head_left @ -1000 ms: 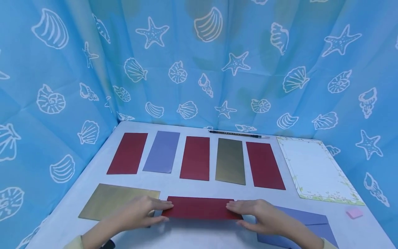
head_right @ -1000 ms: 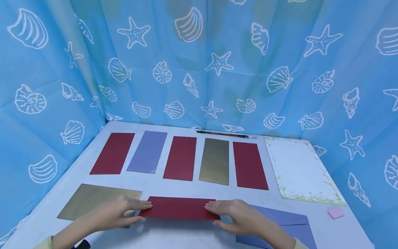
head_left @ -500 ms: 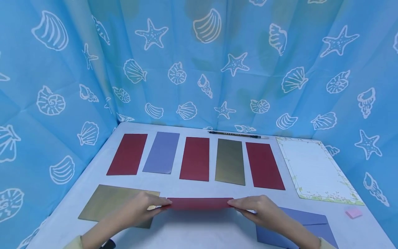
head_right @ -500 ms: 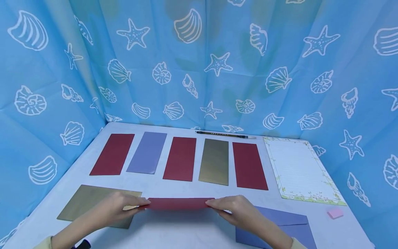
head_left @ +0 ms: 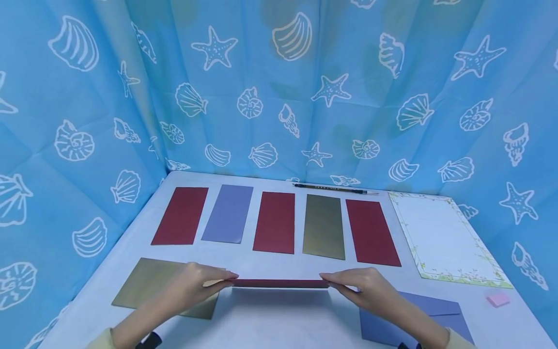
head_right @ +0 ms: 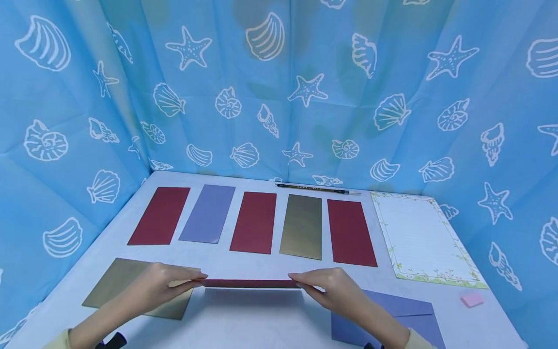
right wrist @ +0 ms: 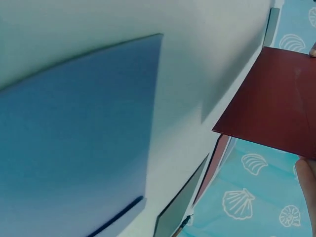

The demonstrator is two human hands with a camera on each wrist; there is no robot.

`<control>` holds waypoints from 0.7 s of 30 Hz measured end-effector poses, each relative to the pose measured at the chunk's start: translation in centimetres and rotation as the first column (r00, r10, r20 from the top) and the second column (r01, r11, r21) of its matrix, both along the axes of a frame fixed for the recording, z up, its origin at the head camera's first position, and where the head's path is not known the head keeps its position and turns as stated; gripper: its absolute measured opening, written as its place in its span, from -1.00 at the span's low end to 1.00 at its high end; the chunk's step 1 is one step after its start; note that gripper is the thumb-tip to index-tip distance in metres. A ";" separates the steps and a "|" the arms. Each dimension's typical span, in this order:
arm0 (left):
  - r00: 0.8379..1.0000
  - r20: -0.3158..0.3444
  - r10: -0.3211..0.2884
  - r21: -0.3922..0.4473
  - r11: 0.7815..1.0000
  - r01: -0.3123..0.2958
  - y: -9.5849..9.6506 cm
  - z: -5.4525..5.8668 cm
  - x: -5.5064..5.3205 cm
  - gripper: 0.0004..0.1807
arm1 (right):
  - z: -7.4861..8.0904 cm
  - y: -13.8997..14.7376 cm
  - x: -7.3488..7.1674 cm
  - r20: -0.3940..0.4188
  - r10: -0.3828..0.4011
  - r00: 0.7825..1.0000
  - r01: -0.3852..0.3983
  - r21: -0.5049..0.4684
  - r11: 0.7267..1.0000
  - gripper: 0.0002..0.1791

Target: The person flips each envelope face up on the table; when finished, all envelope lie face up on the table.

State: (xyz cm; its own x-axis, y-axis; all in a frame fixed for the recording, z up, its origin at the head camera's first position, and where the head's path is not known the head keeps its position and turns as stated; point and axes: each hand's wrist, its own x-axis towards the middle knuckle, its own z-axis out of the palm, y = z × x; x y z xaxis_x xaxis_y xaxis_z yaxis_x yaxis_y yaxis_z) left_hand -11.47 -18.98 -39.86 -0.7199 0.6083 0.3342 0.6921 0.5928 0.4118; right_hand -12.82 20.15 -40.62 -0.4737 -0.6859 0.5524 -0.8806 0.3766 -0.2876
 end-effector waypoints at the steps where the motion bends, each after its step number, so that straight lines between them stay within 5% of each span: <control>1: 1.000 0.001 -0.003 0.008 1.000 0.003 0.0 0.1 0.0 -0.70 | 0.1 0.0 0.0 0.005 0.004 1.000 -0.004 -0.004 1.000 -0.71; 8: 0.999 0.033 -0.042 0.105 0.994 0.039 -0.3 0.7 -0.1 -0.64 | 1.5 0.0 0.2 0.156 0.026 0.987 -0.020 -0.041 0.999 -0.56; 14: 0.998 0.034 -0.047 0.128 0.991 0.042 -0.3 0.6 -0.2 -0.60 | 1.9 0.0 0.3 0.394 -0.002 0.919 0.022 -0.045 0.999 -0.73; 21: 0.997 0.061 -0.043 0.115 0.993 0.036 -0.2 -0.1 -0.4 -0.63 | 1.5 -0.1 0.2 0.498 -0.033 0.866 0.049 -0.019 0.999 -0.76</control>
